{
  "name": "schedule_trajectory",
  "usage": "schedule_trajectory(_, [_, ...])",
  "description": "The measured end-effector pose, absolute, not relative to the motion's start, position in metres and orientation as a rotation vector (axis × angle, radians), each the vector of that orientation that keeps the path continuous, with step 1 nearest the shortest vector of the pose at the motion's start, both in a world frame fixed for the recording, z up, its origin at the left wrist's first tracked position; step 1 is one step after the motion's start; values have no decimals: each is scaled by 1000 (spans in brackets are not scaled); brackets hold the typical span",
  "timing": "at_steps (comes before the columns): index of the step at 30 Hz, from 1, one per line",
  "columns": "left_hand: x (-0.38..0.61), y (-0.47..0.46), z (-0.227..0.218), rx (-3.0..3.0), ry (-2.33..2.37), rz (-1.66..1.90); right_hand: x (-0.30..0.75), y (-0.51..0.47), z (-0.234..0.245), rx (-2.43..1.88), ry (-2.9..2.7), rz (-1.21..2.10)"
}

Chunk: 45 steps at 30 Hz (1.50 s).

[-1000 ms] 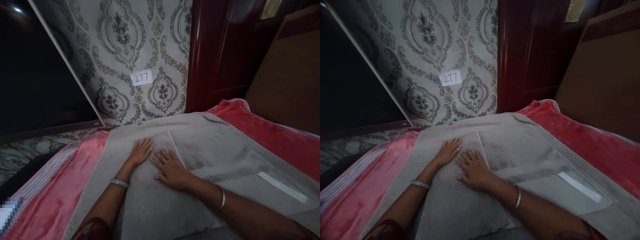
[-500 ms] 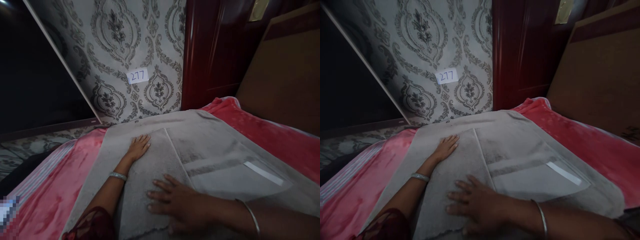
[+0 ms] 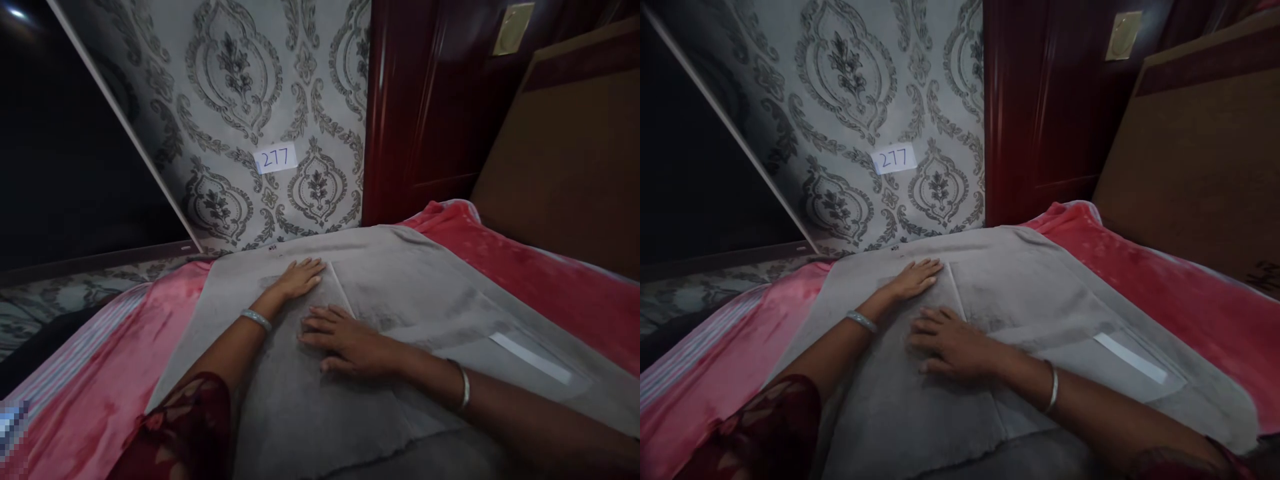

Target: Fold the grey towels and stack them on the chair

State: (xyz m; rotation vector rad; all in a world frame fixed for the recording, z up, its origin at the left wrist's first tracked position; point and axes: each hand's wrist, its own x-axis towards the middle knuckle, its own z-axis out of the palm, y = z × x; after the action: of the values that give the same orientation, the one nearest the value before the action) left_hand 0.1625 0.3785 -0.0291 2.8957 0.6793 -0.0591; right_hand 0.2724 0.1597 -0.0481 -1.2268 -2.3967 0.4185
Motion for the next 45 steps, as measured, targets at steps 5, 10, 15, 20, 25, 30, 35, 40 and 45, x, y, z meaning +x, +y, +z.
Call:
schedule_trajectory(5, [175, 391, -59, 2877, 693, 8, 275, 160, -65, -1254, -2461, 434])
schedule_trajectory(10, [172, 395, -65, 2880, 693, 4, 271, 134, -55, -1093, -2490, 592])
schedule_trajectory(15, [173, 395, -65, 2903, 688, 13, 259, 90, -45, -944, -2513, 822])
schedule_trajectory(20, [175, 381, -47, 2916, 769, -85, 246, 55, -31, -860, -2471, 1020])
schedule_trajectory(25, [141, 351, -6, 2949, 790, 167, 256, 71, -32, -1263, -2266, 645])
schedule_trajectory(30, [87, 321, -3, 2952, 991, 137, 269, 129, -51, -1626, -2240, 229])
schedule_trajectory(35, [68, 304, -47, 2931, 1165, -16, 266, 152, -76, -1742, -2301, 79])
schedule_trajectory(40, [70, 303, -56, 2803, 1122, 110, 265, 148, -83, -1741, -2305, 100])
schedule_trajectory(45, [55, 299, -49, 1939, 1246, 835, 266, 149, -79, -1746, -2302, 137])
